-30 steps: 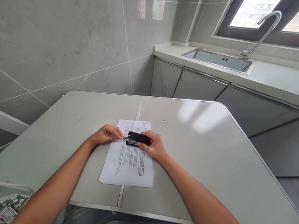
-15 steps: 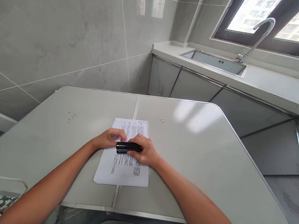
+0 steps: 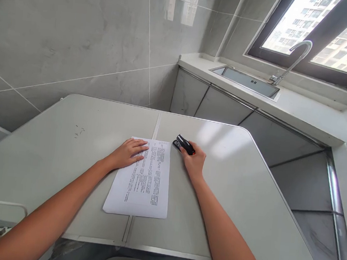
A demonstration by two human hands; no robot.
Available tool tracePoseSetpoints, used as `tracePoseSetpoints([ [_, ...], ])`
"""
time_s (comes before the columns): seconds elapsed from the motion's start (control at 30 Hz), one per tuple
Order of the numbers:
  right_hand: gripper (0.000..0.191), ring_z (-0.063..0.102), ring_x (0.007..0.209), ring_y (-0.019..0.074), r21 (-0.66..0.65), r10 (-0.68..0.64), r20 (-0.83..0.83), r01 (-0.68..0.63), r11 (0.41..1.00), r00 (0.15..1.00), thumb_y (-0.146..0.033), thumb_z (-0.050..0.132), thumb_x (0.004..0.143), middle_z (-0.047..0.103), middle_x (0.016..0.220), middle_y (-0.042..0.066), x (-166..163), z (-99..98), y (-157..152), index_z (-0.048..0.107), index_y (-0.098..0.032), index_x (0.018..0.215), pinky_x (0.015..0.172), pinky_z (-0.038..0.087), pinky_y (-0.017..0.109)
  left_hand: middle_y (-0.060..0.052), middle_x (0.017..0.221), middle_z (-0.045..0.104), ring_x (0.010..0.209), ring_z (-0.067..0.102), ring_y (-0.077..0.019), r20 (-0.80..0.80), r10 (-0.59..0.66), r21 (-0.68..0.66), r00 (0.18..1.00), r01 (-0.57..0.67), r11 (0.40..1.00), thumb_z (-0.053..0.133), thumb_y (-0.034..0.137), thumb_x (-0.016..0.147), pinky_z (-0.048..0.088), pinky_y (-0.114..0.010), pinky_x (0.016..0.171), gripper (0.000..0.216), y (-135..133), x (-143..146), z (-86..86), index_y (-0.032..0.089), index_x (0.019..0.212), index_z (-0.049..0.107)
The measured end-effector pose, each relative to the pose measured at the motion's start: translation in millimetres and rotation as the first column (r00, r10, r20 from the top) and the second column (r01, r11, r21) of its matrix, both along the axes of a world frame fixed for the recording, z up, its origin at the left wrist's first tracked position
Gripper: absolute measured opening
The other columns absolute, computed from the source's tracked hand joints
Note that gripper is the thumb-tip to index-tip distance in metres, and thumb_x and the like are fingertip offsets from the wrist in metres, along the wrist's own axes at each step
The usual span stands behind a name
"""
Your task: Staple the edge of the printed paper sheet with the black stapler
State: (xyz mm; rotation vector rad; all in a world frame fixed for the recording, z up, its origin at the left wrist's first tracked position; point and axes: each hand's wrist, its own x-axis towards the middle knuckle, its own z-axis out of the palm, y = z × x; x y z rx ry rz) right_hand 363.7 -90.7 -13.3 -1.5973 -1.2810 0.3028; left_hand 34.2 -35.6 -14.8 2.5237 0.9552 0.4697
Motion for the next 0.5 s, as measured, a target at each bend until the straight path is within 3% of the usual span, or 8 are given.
tracePoseSetpoints([
  [0.13, 0.044, 0.069, 0.084, 0.0265, -0.116, 0.169, -0.015, -0.17, 0.979, 0.985, -0.051, 0.083, 0.075, 0.079, 0.095, 0.006, 26, -0.2, 7, 0.08, -0.02, 0.107, 0.079, 0.056, 0.042, -0.008, 0.159, 0.053, 0.149, 0.045, -0.0308, -0.012, 0.051, 0.032, 0.999, -0.05, 0.998, 0.055, 0.048, 0.103, 0.022, -0.059, 0.129, 0.046, 0, 2, -3.7, 0.029, 0.145, 0.062],
  [0.3, 0.042, 0.067, 0.082, 0.0231, -0.237, 0.497, -0.034, -0.49, 0.839, 0.867, -0.046, 0.084, 0.077, 0.077, 0.096, 0.005, 38, 6.0, 1, 0.079, -0.02, 0.109, 0.075, 0.053, 0.037, -0.008, 0.159, 0.053, 0.148, 0.045, -0.0312, 0.008, 0.061, 0.045, 0.998, -0.061, 0.997, 0.056, 0.047, 0.103, 0.022, -0.058, 0.129, 0.045, 2, 2, -7.0, 0.03, 0.144, 0.063],
  [0.4, 0.039, 0.065, 0.077, 0.0207, -0.246, 0.574, 0.035, -0.549, 0.799, 0.818, -0.047, 0.081, 0.083, 0.075, 0.093, 0.004, 34, 6.4, -2, 0.077, -0.022, 0.112, 0.073, 0.052, 0.035, -0.008, 0.158, 0.054, 0.147, 0.046, -0.0315, 0.019, 0.057, 0.042, 0.998, -0.057, 0.997, 0.056, 0.047, 0.102, 0.023, -0.058, 0.127, 0.045, 1, 0, -6.4, 0.03, 0.143, 0.064],
  [0.5, 0.04, 0.068, 0.092, 0.0234, -0.175, 0.559, 0.155, -0.534, 0.827, 0.815, -0.043, 0.073, 0.092, 0.075, 0.107, 0.006, 25, 3.2, -1, 0.073, -0.026, 0.128, 0.087, 0.054, 0.04, -0.007, 0.155, 0.057, 0.144, 0.048, -0.0318, 0.019, 0.005, 0.026, 1.0, -0.005, 1.0, 0.059, 0.046, 0.101, 0.027, -0.056, 0.124, 0.043, 0, -1, -2.6, 0.03, 0.14, 0.066],
])
